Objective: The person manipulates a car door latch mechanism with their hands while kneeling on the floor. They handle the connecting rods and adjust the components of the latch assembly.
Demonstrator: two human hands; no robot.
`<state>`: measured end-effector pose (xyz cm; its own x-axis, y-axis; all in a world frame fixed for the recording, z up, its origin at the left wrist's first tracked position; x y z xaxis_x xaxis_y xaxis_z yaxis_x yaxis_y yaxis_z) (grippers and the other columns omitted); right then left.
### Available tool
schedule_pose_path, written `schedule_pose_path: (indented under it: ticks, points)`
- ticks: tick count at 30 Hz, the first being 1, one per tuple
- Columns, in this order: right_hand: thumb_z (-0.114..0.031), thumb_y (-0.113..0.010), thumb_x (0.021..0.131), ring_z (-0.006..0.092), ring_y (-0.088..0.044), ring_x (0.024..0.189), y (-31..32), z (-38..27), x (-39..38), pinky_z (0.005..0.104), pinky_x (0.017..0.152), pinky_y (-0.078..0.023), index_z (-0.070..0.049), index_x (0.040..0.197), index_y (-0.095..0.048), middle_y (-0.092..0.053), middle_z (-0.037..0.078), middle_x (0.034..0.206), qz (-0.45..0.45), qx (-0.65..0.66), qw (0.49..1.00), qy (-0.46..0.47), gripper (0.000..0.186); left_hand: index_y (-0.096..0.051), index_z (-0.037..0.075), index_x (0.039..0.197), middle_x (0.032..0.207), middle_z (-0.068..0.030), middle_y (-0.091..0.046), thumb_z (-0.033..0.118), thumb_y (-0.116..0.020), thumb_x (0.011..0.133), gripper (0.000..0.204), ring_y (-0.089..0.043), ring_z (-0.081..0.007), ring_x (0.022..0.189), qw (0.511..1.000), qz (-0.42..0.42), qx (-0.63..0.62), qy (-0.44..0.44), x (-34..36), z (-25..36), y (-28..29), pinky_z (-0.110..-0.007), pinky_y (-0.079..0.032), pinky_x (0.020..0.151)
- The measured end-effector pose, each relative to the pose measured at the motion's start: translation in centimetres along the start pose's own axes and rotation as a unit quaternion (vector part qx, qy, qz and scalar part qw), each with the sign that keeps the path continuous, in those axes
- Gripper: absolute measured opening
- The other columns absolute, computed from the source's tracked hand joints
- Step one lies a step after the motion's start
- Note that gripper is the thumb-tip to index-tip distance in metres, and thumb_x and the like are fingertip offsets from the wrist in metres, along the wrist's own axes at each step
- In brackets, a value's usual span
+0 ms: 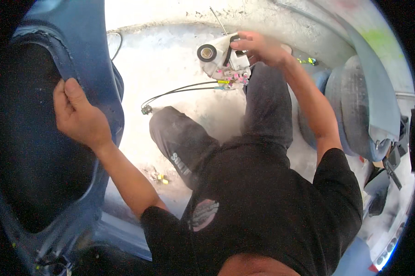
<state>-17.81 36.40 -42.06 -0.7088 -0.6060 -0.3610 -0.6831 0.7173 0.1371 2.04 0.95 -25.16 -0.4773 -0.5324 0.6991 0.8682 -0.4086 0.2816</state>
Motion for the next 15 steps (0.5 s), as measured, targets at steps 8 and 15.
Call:
schedule_pose_path:
  ticks: [8, 15]
  points:
    - [-0.044, -0.076, 0.091, 0.0173, -0.064, 0.104, -0.3, -0.8, -0.3, 0.0359, 0.08, -0.055, -0.008, 0.13, -0.063, -0.068, 0.007, 0.113, -0.016, -0.024, 1.0, 0.004, 0.054, -0.066, -0.006, 0.106, 0.082, -0.0175, -0.066, 0.019, -0.06, 0.103, 0.027, -0.061, -0.0272, 0.073, 0.999, -0.021, 0.031, -0.028, 0.0, -0.8, 0.0, -0.04, -0.048, 0.071]
    - [-0.039, -0.078, 0.089, 0.0165, -0.067, 0.094, -1.4, -4.6, -1.7, 0.0297, 0.062, -0.056, -0.005, 0.128, -0.062, -0.07, 0.01, 0.107, -0.013, 0.01, 0.999, 0.042, 0.055, -0.063, -0.007, 0.103, 0.075, -0.0032, -0.052, 0.015, -0.055, 0.106, 0.023, -0.047, -0.011, 0.071, 0.998, -0.049, -0.018, -0.029, 1.8, 3.3, 1.5, -0.03, -0.04, 0.062]
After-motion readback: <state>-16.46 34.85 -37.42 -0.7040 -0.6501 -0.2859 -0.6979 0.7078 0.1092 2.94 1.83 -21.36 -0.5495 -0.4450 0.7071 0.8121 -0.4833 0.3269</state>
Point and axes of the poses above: each hand's wrist, its own x-axis towards the middle knuckle, its own y-axis out of the back of the hand, z = x × y, the point moved 7 cm from there along x, towards the middle knuckle
